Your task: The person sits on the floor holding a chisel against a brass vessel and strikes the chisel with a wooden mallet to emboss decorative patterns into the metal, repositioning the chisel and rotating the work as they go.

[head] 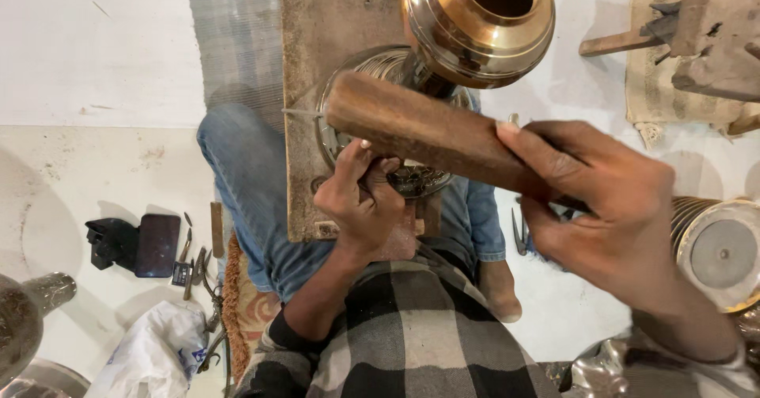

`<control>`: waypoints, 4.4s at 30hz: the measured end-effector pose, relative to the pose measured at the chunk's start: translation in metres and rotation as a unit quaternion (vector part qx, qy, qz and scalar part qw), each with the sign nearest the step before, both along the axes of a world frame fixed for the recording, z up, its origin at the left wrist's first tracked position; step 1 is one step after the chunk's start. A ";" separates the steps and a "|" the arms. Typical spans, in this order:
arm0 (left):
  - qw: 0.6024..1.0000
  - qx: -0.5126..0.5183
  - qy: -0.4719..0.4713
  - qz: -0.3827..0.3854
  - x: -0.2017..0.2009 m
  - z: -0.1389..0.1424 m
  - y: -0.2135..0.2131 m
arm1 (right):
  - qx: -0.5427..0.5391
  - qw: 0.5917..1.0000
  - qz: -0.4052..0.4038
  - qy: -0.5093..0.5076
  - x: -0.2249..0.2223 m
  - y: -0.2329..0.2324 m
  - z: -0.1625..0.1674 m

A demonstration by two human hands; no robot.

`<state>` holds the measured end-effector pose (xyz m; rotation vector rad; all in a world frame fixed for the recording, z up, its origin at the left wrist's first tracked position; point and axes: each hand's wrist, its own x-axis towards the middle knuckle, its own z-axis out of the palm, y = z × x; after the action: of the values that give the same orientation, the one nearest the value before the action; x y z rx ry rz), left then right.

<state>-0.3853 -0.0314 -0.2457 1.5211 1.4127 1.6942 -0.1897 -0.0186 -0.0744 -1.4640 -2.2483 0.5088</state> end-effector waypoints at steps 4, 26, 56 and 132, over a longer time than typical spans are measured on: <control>0.999 0.018 0.036 0.020 -0.002 -0.002 -0.001 | 0.011 0.964 0.107 -0.244 0.001 0.021 0.039; 0.878 -0.023 0.322 -0.353 -0.031 0.013 0.047 | 0.039 0.969 -0.171 0.176 0.051 -0.093 -0.105; 0.848 -0.030 0.367 -0.381 -0.037 0.014 0.058 | 0.083 0.961 -0.210 0.159 0.049 -0.100 -0.139; 0.813 -0.041 0.359 -0.456 -0.049 0.039 0.079 | 0.005 0.928 -0.240 0.287 0.007 -0.121 -0.145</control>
<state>-0.4346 0.0473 -0.2070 2.3693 0.7220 0.4689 -0.1832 -0.1397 -0.2197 -1.5376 -1.3848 0.6536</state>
